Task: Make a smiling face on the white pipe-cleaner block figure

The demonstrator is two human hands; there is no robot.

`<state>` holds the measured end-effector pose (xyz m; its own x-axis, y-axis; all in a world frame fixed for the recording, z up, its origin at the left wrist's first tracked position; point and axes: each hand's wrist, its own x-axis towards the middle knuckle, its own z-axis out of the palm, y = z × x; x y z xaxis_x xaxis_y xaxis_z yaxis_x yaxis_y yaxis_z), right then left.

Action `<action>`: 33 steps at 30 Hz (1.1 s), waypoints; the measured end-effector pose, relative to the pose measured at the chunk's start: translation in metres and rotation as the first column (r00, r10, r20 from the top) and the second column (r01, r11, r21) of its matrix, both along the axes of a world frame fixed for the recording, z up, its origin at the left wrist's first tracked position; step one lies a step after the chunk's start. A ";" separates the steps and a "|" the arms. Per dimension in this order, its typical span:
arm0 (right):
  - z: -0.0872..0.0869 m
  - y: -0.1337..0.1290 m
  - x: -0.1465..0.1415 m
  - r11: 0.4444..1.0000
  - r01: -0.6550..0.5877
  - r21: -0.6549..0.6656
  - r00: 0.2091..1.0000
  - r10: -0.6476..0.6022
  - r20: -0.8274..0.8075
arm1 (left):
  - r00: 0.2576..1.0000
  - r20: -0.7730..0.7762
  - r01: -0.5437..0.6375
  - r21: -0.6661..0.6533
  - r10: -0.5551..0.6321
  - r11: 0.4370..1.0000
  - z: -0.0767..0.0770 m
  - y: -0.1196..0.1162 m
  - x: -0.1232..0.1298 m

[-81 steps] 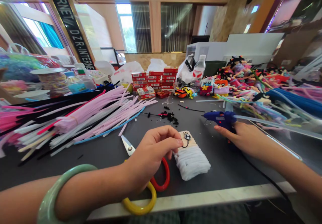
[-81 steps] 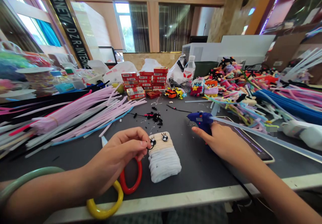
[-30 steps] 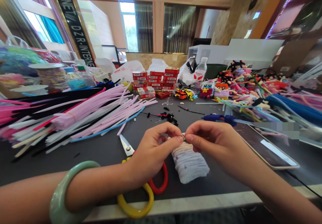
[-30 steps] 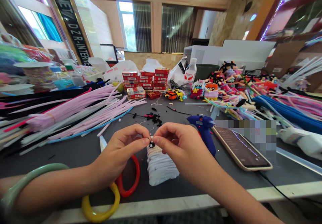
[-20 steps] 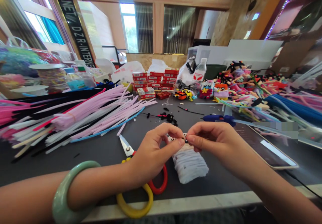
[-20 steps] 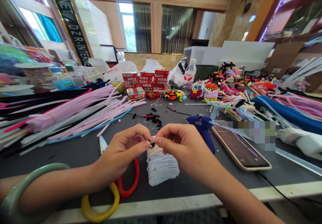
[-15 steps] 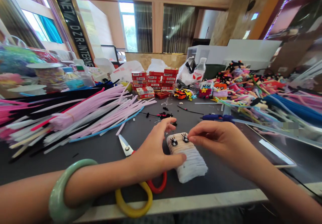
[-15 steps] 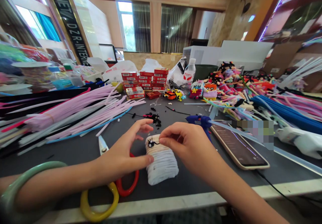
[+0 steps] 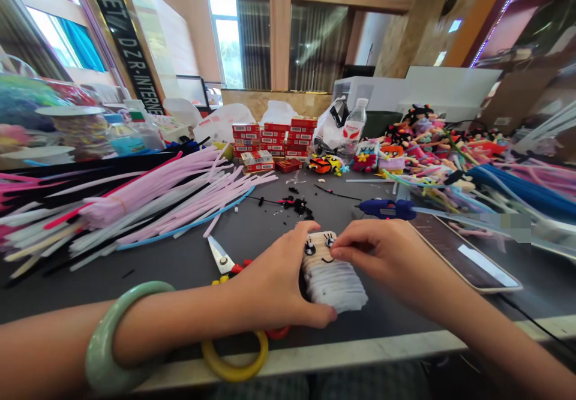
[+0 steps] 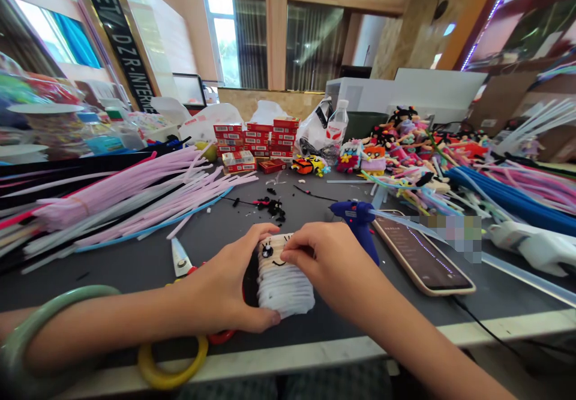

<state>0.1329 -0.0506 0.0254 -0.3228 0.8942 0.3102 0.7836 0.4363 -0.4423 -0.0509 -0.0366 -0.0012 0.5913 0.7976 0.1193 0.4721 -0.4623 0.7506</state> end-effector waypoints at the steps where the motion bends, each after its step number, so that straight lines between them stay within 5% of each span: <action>1: 0.001 0.000 0.000 1.000 0.001 -0.001 1.000 -0.001 0.005 | 1.000 0.016 0.008 0.017 -0.008 1.000 0.000 0.000 0.000; 33: 0.002 -0.002 0.005 0.976 -0.057 -0.212 0.998 0.047 -0.051 | 0.995 -0.013 0.097 0.436 -0.101 0.895 -0.015 -0.001 -0.002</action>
<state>0.1374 -0.0530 0.0272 -0.3607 0.9236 0.1297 0.7393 0.3679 -0.5639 -0.0528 -0.0371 -0.0160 0.6615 0.6021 0.4472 0.4010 -0.7878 0.4675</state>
